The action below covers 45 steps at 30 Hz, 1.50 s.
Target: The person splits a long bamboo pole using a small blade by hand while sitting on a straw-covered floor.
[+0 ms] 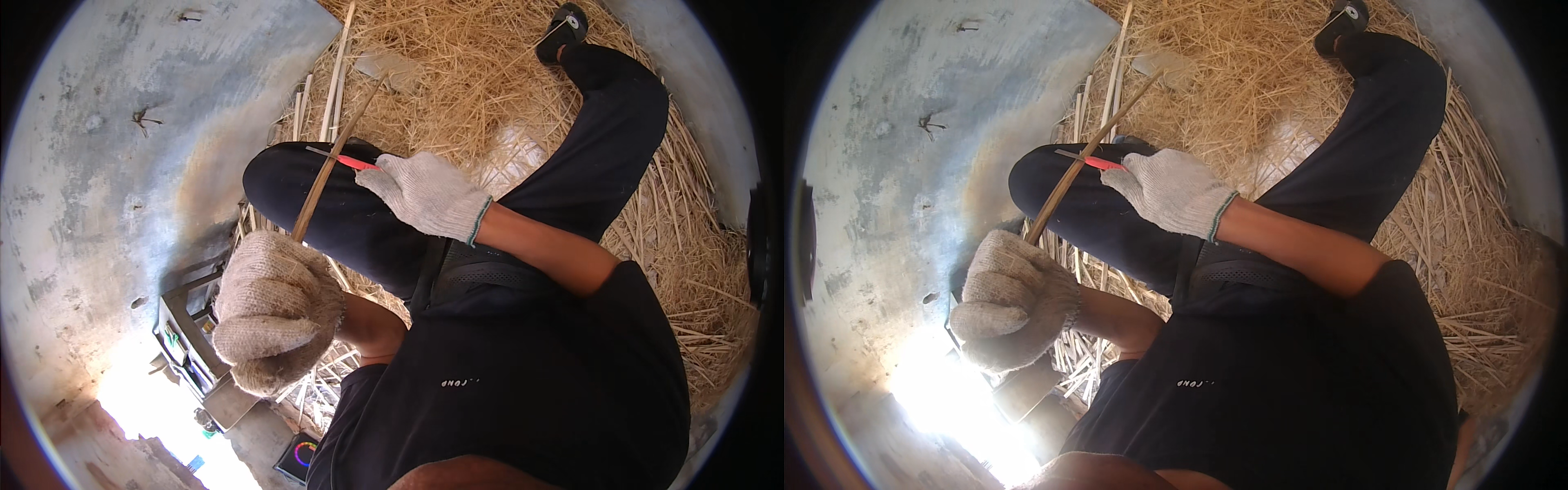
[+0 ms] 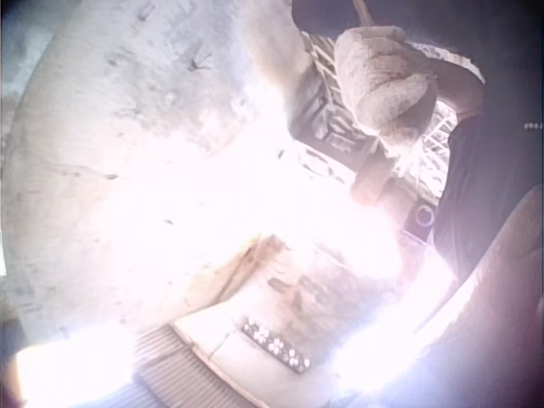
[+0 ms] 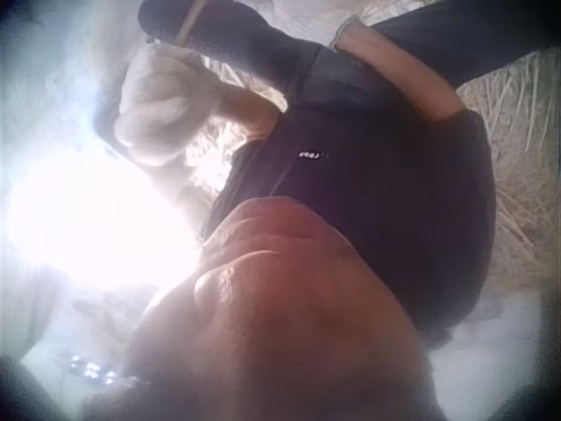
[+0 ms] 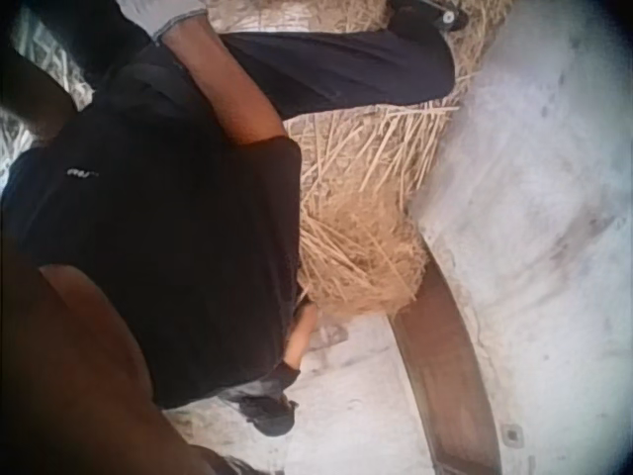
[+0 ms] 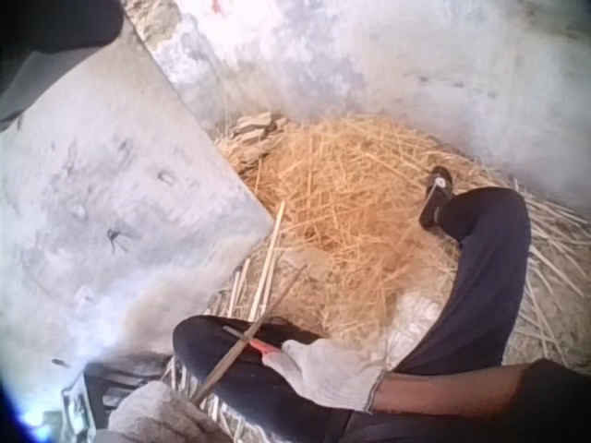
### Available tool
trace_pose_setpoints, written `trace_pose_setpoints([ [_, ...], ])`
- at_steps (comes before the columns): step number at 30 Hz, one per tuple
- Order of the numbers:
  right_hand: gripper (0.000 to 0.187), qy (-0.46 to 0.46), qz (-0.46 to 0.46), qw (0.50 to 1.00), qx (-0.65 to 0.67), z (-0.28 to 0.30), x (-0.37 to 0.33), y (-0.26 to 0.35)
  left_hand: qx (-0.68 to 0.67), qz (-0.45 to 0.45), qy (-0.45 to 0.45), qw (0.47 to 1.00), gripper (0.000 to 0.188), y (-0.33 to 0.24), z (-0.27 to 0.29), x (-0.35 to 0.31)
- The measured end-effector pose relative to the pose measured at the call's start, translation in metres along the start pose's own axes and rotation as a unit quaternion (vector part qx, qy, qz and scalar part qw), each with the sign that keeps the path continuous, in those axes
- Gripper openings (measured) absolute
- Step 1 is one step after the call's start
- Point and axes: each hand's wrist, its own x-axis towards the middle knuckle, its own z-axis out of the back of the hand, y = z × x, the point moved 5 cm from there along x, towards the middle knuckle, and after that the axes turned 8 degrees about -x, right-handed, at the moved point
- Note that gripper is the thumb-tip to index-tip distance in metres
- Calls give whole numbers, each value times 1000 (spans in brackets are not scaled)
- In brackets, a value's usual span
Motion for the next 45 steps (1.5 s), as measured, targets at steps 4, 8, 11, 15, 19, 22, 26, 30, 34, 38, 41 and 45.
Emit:
trace_pose_setpoints([
  [4,50,-49,5,997,-60,-10,9,-5,7,28,91,995,43,3,-1,12],
  [8,46,-11,12,992,-126,-7,16,7,-3,19,54,998,35,-6,8,14],
  [11,36,60,-75,974,-206,-13,39,-74,-61,33,220,973,27,2,-13,26],
  [15,41,103,-82,963,-235,-14,41,-119,-104,8,416,904,26,23,-38,35],
  [19,61,8,-69,998,-9,10,29,-63,-76,130,213,965,35,12,-30,39],
  [22,51,23,-56,986,157,20,-1,-11,32,-37,-53,997,55,8,-16,24],
  [26,36,5,-16,991,129,22,-22,16,100,-86,-182,974,67,10,-18,16],
  [30,32,-47,21,998,34,5,-16,-1,108,-88,-178,974,67,10,-23,11],
  [34,39,-55,13,998,-13,1,0,-21,105,-91,-161,977,64,14,-34,12],
  [38,46,-26,0,999,-35,-13,14,-22,161,-117,-288,937,60,7,-19,13],
  [41,41,62,-16,986,-156,-31,48,-44,186,-129,-334,915,58,5,-22,18],
  [45,42,117,-115,951,-262,-65,66,-222,108,-117,-259,953,58,14,-44,17],
])
